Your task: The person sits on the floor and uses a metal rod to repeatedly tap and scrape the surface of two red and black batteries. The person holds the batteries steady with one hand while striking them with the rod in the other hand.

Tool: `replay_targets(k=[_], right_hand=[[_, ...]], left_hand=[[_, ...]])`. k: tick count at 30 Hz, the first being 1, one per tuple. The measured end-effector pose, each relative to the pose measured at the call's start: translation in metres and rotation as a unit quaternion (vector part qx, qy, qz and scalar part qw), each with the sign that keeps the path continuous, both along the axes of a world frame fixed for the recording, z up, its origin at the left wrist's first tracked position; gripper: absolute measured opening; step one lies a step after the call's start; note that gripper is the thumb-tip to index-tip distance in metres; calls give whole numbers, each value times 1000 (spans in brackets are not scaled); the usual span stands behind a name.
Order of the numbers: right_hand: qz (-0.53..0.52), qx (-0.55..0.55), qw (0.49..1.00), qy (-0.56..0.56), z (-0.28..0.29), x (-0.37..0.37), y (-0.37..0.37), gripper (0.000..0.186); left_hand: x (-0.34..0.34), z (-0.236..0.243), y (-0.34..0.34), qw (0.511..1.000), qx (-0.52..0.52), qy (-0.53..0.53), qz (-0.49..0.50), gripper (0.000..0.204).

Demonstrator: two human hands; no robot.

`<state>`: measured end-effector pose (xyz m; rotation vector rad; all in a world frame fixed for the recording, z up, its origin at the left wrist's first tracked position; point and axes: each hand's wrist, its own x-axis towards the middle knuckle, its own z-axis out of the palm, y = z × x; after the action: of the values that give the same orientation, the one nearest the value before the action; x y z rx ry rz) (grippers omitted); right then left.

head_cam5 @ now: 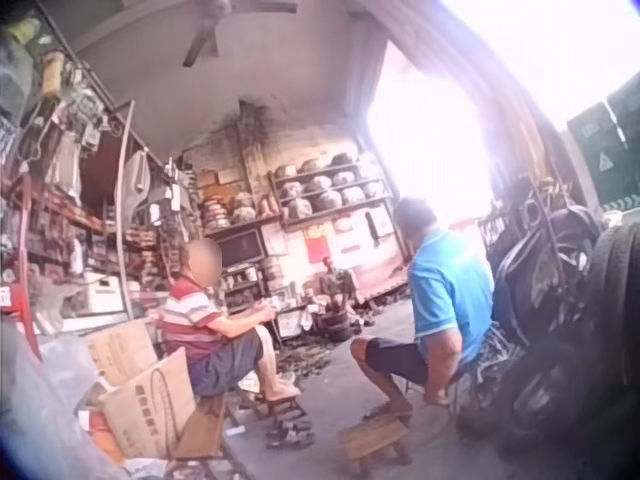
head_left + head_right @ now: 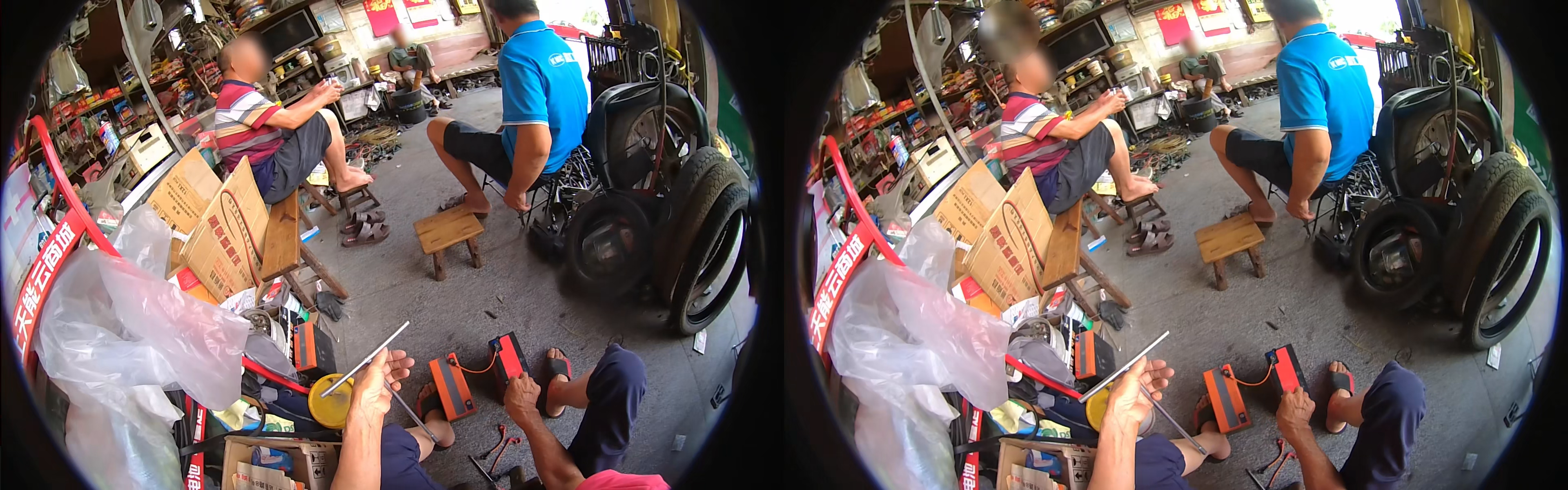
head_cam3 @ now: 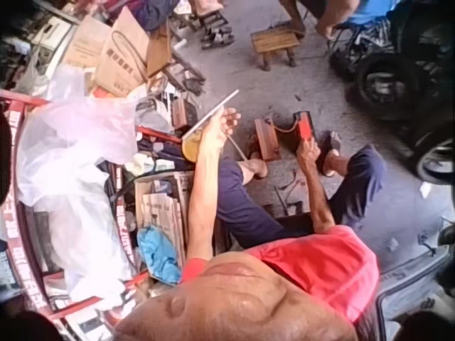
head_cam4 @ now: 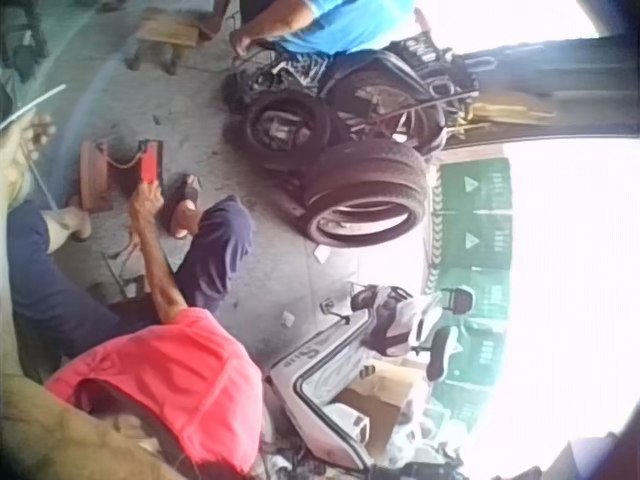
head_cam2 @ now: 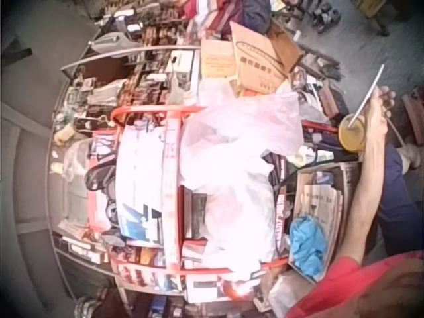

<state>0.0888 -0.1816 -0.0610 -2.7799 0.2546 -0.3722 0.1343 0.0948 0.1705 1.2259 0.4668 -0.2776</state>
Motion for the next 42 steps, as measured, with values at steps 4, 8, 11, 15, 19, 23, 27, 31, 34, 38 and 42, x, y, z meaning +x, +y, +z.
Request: replay_targets(k=[4,8,11,15,19,23,27,31,34,38,42], right_hand=[[15,2,999,43,-20,-1,-3,22],[30,7,997,77,-23,-1,-3,23],[38,9,995,88,-24,0,-2,25],[44,8,994,102,-26,-3,-4,26],[53,16,992,114,-25,-2,-2,28],[30,4,998,52,-6,4,-11,32],[50,5,999,-22,75,51,-18,32],[211,116,965,-101,239,82,7,44],[374,131,894,-212,303,78,29,40],[409,-19,889,-204,303,71,40,23],[363,11,922,-133,279,85,40,16]], left_hand=[[-1,0,1,1000,-1,8,7,37],[-2,1,3,1000,5,15,8,37],[-1,0,4,1000,17,15,5,37],[-1,-6,8,1000,13,16,4,37],[-5,-2,11,1000,23,8,5,36],[-2,0,2,1000,24,-8,-4,37],[5,-9,-5,998,30,-46,-30,35],[6,-3,-24,994,59,-84,-42,26],[16,18,-55,978,102,-149,-104,19],[22,21,-116,980,29,-196,-26,14],[52,-26,-95,955,45,-274,-103,19]])
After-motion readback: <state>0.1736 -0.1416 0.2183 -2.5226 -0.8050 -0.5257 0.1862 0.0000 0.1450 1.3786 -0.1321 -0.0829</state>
